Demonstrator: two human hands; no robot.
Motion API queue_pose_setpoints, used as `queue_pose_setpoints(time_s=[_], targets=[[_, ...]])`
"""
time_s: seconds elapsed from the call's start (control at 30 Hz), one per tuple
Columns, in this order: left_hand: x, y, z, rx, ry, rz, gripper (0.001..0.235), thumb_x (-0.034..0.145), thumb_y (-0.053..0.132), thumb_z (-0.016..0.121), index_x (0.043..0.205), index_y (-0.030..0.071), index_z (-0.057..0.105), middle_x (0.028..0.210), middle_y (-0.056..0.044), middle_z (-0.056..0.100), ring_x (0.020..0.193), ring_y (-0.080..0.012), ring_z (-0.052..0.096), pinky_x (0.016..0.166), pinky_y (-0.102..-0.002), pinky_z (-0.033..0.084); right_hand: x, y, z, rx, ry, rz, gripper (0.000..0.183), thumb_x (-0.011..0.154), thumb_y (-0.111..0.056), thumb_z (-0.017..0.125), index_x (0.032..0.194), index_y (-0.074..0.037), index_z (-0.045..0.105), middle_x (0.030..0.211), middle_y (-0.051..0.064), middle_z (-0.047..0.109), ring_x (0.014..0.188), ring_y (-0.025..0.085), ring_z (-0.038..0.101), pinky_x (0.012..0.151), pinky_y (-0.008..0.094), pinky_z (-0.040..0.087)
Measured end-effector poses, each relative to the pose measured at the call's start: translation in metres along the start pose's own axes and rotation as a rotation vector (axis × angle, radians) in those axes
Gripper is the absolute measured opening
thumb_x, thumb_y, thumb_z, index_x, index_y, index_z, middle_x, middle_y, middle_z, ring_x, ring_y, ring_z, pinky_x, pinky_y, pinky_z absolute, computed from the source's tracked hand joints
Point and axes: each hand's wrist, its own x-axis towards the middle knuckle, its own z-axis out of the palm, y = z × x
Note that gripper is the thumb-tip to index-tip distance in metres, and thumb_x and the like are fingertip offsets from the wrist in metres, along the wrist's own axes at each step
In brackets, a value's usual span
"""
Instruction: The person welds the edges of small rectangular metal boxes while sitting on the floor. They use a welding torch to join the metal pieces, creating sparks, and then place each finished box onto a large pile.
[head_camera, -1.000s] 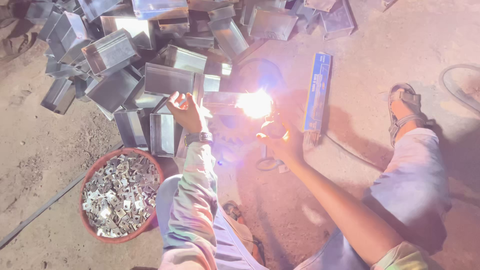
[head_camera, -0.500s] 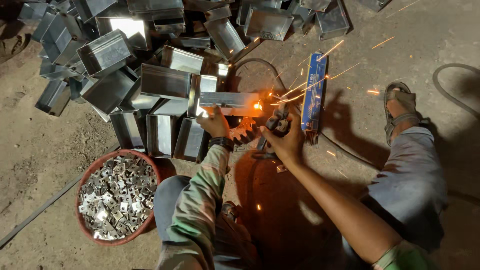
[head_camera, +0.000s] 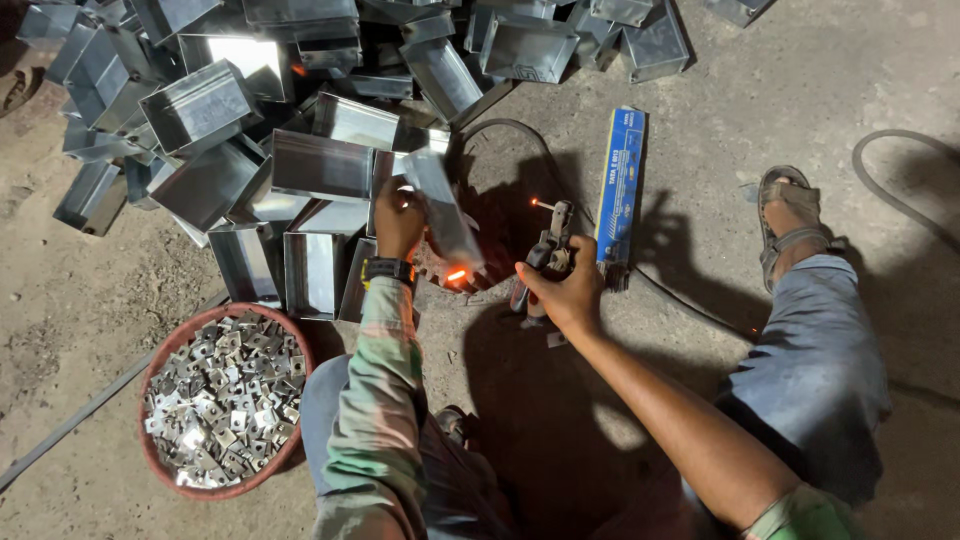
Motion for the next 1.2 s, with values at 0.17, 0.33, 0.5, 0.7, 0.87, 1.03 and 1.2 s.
queue_pose_setpoints(time_s=[0.17, 0.33, 0.5, 0.7, 0.87, 1.03, 1.2], targets=[[-0.012, 0.018, 0.014, 0.377, -0.129, 0.514, 0.009, 0.093, 0.014, 0.072, 0.093, 0.006, 0.075, 0.084, -0.017, 0.072, 0.081, -0.0358, 0.069, 0.071, -0.044, 0.053, -0.004, 0.006, 0.003, -0.036, -0.011, -0.03, 0.069, 0.075, -0.027, 0.093, 0.118, -0.001, 0.046, 0.091, 0.006, 0.07, 0.08, 0.016, 0.071, 0.073, 0.032, 0.058], [-0.033, 0.032, 0.032, 0.693, -0.222, 0.702, 0.007, 0.083, 0.017, 0.074, 0.085, 0.013, 0.079, 0.088, -0.007, 0.073, 0.092, -0.031, 0.067, 0.089, -0.056, 0.043, -0.007, 0.005, 0.003, -0.116, -0.04, -0.048, 0.07, 0.073, -0.031, 0.094, 0.117, -0.002, 0.048, 0.092, 0.009, 0.069, 0.082, 0.019, 0.069, 0.074, 0.035, 0.058], [-0.043, 0.052, 0.018, 0.646, -0.22, 0.644, 0.011, 0.085, 0.025, 0.078, 0.089, 0.015, 0.079, 0.097, -0.005, 0.071, 0.101, -0.0296, 0.062, 0.092, -0.047, 0.042, -0.013, -0.012, -0.001, -0.133, -0.093, -0.022, 0.071, 0.071, -0.034, 0.094, 0.116, -0.003, 0.048, 0.092, 0.009, 0.068, 0.082, 0.019, 0.07, 0.074, 0.035, 0.058], [-0.036, 0.064, 0.012, 0.656, -0.186, 0.634, 0.017, 0.081, 0.023, 0.082, 0.089, 0.009, 0.078, 0.095, -0.012, 0.071, 0.092, -0.0296, 0.065, 0.084, -0.047, 0.048, -0.018, -0.025, -0.004, -0.078, -0.243, 0.163, 0.075, 0.067, -0.034, 0.089, 0.117, -0.005, 0.041, 0.097, 0.009, 0.06, 0.076, 0.023, 0.071, 0.06, 0.039, 0.06], [-0.02, 0.07, -0.01, 0.535, 0.07, 0.565, 0.014, 0.088, 0.012, 0.079, 0.1, 0.005, 0.076, 0.097, -0.013, 0.073, 0.087, -0.0283, 0.067, 0.077, -0.044, 0.054, -0.02, -0.01, 0.0, -0.2, -0.178, -0.193, 0.076, 0.069, -0.033, 0.096, 0.115, -0.003, 0.043, 0.095, 0.012, 0.063, 0.084, 0.025, 0.07, 0.068, 0.036, 0.058], [-0.016, 0.087, -0.035, 0.472, 0.315, 0.535, 0.007, 0.092, 0.009, 0.076, 0.096, 0.004, 0.073, 0.099, -0.013, 0.072, 0.091, -0.0283, 0.068, 0.081, -0.042, 0.056, -0.02, 0.001, 0.004, -0.135, -0.223, -0.008, 0.077, 0.068, -0.039, 0.092, 0.116, -0.006, 0.041, 0.094, 0.009, 0.066, 0.084, 0.021, 0.071, 0.071, 0.037, 0.06], [-0.022, 0.1, -0.041, 0.307, 0.374, 0.49, 0.006, 0.095, 0.009, 0.074, 0.098, 0.003, 0.073, 0.098, -0.011, 0.07, 0.091, -0.0257, 0.069, 0.079, -0.04, 0.056, -0.021, -0.002, 0.004, -0.207, -0.176, -0.109, 0.075, 0.07, -0.035, 0.095, 0.114, -0.006, 0.042, 0.095, 0.012, 0.066, 0.084, 0.023, 0.071, 0.074, 0.037, 0.059]])
